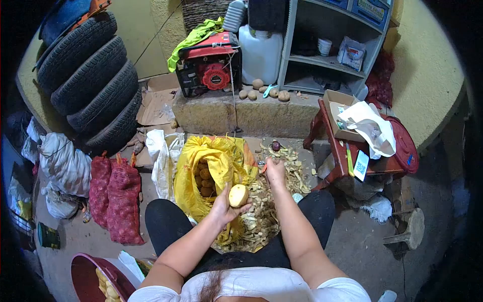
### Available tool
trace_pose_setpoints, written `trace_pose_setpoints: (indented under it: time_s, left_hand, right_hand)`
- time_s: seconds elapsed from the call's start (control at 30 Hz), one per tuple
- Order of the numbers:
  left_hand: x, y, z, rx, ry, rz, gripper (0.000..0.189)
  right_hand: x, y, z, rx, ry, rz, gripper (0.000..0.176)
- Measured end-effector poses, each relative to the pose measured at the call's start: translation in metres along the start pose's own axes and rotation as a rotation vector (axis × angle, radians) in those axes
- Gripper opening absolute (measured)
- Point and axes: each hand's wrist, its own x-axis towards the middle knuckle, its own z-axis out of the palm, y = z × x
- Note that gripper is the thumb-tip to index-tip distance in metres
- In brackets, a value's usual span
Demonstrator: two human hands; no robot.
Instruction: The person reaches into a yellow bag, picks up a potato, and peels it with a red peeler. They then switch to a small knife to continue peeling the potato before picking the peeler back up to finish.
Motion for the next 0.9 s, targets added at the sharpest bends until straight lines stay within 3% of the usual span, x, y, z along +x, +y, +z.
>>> trace_pose_setpoints:
  time_s: [0.1, 0.2, 0.3, 0.53, 0.77, 0.83, 0.9]
  left_hand:
    - [0.005, 0.001, -0.009, -0.080, -0.087, -0.060, 0.045]
    - [0.012, -0.002, -0.008, -0.109, 0.027, -0.017, 0.039]
    - [0.013, -0.003, -0.005, -0.149, 0.037, -0.017, 0.033]
    - [0.009, -0.005, 0.002, -0.084, 0.117, -0.068, 0.031]
    - [0.022, -0.008, -0.011, 0.053, 0.086, -0.053, 0.029]
    - [0.023, -0.008, -0.011, 0.087, 0.086, -0.036, 0.028]
    - [0.021, -0.010, -0.009, 0.118, 0.088, -0.017, 0.028]
  right_hand:
    - [-0.022, -0.018, 0.007, -0.166, 0.091, -0.147, 0.032]
    - [-0.042, -0.020, 0.017, -0.188, 0.064, -0.384, 0.033]
    - [-0.079, -0.045, 0.019, -0.088, -0.027, -0.454, 0.031]
    - [-0.096, -0.048, 0.022, -0.222, 0.020, -0.595, 0.032]
    - [-0.080, -0.037, 0.022, -0.253, 0.063, -0.520, 0.033]
    - [-0.070, -0.033, 0.021, -0.231, 0.016, -0.323, 0.034]
    - [-0.068, -0.034, 0.020, -0.254, -0.005, -0.292, 0.036]
